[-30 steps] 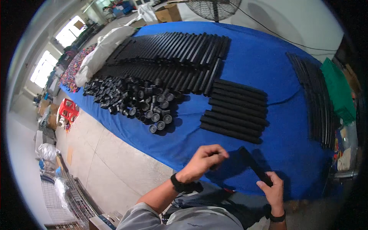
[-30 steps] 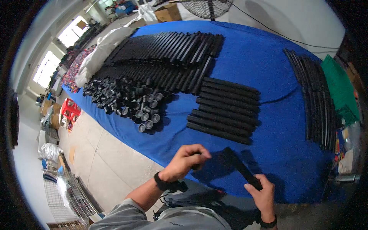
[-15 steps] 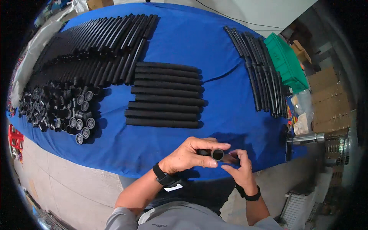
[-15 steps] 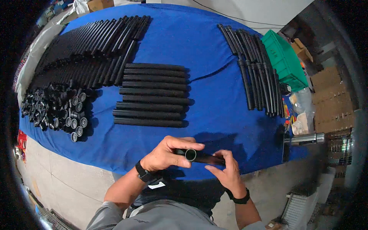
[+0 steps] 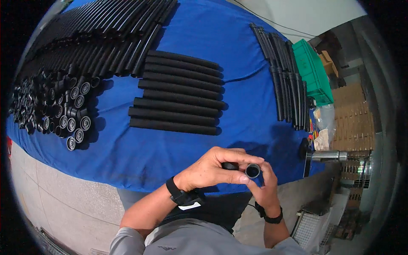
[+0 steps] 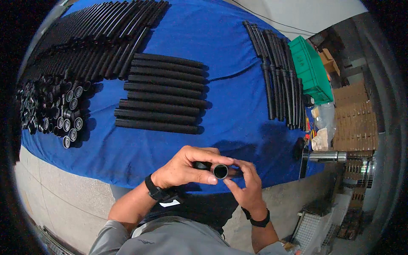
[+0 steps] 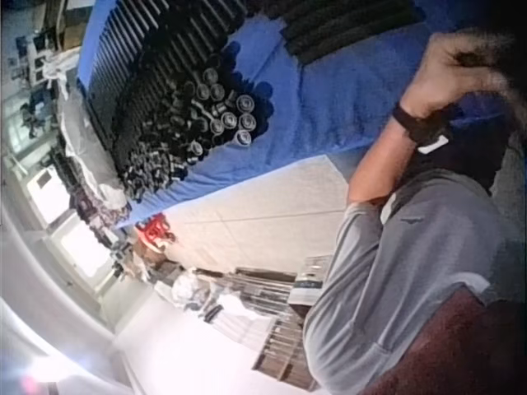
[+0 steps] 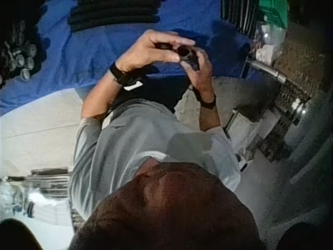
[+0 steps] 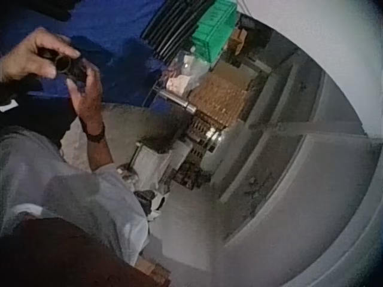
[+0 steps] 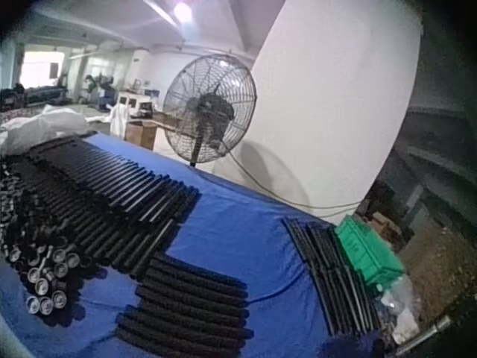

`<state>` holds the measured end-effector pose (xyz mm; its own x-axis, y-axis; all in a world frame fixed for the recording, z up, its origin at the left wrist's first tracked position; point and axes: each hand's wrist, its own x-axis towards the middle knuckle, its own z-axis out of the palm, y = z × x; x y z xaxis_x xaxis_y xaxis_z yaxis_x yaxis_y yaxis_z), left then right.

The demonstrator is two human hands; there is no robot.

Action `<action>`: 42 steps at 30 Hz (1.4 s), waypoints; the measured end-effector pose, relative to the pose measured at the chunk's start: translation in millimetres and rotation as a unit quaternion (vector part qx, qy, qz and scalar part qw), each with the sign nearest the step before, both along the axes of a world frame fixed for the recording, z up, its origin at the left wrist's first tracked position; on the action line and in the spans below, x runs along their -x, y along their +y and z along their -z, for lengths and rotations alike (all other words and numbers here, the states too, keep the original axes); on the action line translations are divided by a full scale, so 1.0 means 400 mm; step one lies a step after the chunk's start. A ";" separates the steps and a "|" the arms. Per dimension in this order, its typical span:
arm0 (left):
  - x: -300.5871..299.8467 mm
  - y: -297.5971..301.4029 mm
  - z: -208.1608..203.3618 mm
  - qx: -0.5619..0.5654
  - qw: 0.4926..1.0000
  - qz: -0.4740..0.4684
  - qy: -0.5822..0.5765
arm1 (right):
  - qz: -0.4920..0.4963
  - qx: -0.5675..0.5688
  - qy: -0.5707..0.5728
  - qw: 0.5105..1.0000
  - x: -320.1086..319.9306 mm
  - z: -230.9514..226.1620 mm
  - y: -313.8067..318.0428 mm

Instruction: Assembling black plastic tubes by attaching caps and connectors.

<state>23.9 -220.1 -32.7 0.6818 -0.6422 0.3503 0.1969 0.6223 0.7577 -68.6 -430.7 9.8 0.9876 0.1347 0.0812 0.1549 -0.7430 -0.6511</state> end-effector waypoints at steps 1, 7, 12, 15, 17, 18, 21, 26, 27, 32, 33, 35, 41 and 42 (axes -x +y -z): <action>0.001 0.002 -0.005 -0.003 1.000 0.000 -0.001 | 0.001 0.047 -0.025 0.999 -0.003 -0.017 0.023; 0.019 0.000 -0.022 -0.014 0.999 0.012 0.046 | 0.014 0.118 -0.080 0.990 -0.010 -0.037 0.051; 0.049 0.013 -0.038 -0.061 0.987 -0.022 0.149 | 0.137 -0.027 0.011 0.990 0.010 -0.062 0.034; 0.078 0.010 -0.008 -0.143 0.964 -0.116 0.192 | 0.178 -0.510 0.000 0.842 0.012 -0.056 -0.018; 0.093 0.002 -0.001 -0.171 0.956 -0.131 0.199 | 0.188 -0.614 0.019 0.767 0.011 -0.047 -0.015; 0.099 -0.009 -0.002 -0.179 0.962 -0.112 0.175 | 0.188 -0.706 0.037 0.682 0.015 -0.040 -0.011; 0.121 -0.036 -0.028 -0.185 0.974 -0.062 0.119 | 0.230 -0.773 0.125 0.578 0.041 0.026 -0.020; 0.137 -0.057 -0.024 -0.111 0.990 -0.074 0.041 | 0.255 -0.777 0.211 0.535 0.074 0.083 0.011; 0.141 -0.054 -0.026 -0.118 0.990 -0.059 0.053 | 0.255 -0.778 0.213 0.533 0.076 0.082 0.018; 0.145 -0.045 -0.031 -0.141 0.985 -0.051 0.082 | 0.204 -0.800 0.202 0.527 0.074 0.071 0.042; 0.149 -0.045 -0.027 -0.142 0.985 -0.051 0.086 | 0.207 -0.800 0.205 0.525 0.075 0.076 0.044; 0.149 -0.041 -0.025 -0.137 0.983 -0.074 0.101 | 0.206 -0.799 0.197 0.529 0.070 0.087 0.047; 0.155 -0.023 -0.028 -0.143 0.976 -0.107 0.126 | 0.193 -0.801 0.195 0.532 0.067 0.130 0.049; 0.157 -0.018 -0.030 -0.145 0.975 -0.109 0.127 | 0.192 -0.802 0.197 0.530 0.065 0.131 0.054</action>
